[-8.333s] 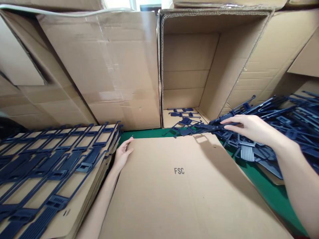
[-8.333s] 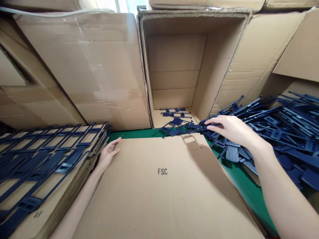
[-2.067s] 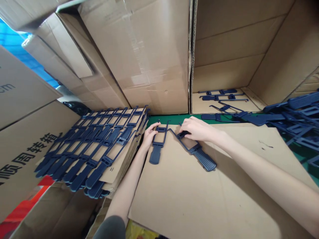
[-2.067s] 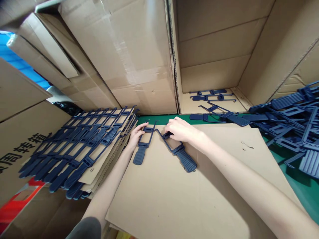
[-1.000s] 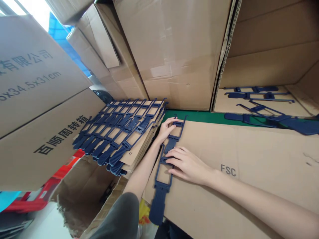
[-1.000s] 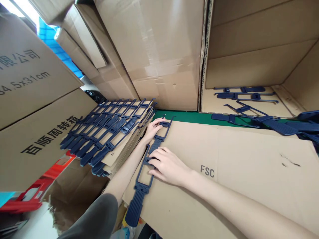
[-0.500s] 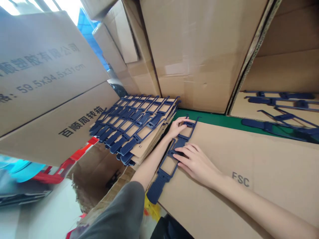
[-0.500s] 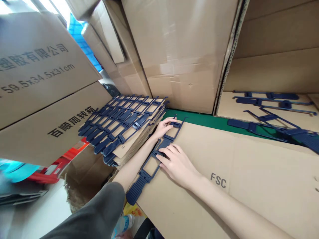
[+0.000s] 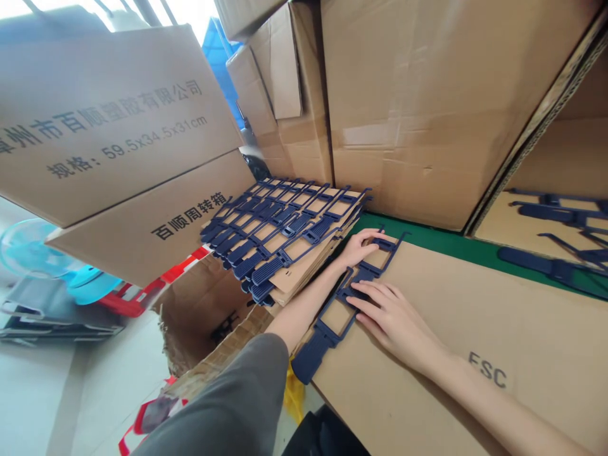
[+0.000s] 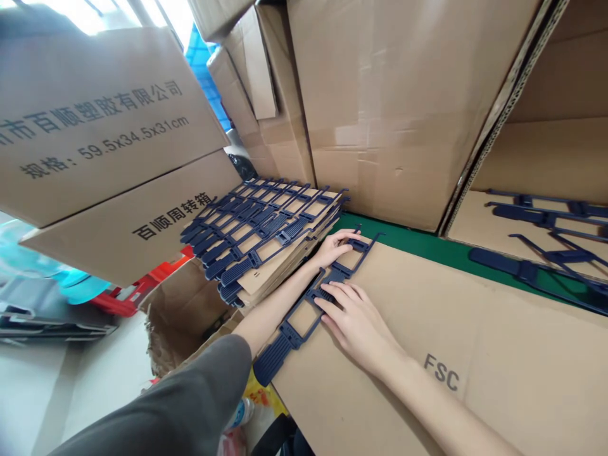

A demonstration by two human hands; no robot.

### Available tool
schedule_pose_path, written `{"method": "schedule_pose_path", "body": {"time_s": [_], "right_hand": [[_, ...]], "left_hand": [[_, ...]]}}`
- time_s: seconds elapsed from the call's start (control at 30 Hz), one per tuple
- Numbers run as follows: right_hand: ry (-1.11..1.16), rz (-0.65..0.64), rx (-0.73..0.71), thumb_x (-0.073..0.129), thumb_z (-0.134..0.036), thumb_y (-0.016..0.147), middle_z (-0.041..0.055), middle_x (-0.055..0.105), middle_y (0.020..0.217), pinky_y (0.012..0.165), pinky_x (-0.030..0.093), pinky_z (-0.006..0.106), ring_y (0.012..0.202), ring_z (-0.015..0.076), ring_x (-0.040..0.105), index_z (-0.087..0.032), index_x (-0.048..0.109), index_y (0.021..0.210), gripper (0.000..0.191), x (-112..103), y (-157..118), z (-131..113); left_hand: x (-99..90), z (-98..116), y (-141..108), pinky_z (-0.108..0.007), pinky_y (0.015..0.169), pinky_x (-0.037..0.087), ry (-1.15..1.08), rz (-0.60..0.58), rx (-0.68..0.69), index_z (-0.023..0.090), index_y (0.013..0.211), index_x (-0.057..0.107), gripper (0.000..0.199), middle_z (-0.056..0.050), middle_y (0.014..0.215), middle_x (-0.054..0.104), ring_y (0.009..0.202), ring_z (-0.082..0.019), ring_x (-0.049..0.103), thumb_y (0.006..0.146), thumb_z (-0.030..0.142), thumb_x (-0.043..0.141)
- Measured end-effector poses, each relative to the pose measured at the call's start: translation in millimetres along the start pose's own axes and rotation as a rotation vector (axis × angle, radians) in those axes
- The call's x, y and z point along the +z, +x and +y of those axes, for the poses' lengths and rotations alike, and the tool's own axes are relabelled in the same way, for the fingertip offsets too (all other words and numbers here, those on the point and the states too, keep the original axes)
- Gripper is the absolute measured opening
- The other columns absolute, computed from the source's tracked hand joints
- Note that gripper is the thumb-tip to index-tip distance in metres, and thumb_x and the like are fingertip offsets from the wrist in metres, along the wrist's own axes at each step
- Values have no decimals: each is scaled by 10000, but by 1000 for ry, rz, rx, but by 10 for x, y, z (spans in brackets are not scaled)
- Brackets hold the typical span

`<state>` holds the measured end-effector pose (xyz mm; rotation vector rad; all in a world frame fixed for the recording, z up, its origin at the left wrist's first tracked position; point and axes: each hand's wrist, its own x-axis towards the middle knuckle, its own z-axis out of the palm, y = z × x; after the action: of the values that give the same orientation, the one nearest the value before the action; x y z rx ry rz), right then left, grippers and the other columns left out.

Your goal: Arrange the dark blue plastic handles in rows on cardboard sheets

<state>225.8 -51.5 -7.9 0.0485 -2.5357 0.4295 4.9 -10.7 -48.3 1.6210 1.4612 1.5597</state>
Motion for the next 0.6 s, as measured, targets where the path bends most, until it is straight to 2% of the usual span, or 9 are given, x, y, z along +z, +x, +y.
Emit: {"method": "schedule_pose_path", "body": {"time_s": [0.37,0.6], "right_hand": [[-15,-5,-13,480,-231,920,125,578,1276,980,428,489,1174,268,507,-189,635,1175,301,10,-9,25],[-9,-5,-30,474,-227,927,115,567,1284,985,418,481,1187,257,483,-193,623,1191,305,40,-28,52]], "left_hand": [[0,19,15,-430,1091,295,19,-7,-13,186,976,721,273,-87,1185,650,1227,-250,502,736,115,611],[4,136,3,-405,1086,309,49,-4,-22,187,973,719,281,-72,1166,662,1202,-230,526,734,102,600]]}}
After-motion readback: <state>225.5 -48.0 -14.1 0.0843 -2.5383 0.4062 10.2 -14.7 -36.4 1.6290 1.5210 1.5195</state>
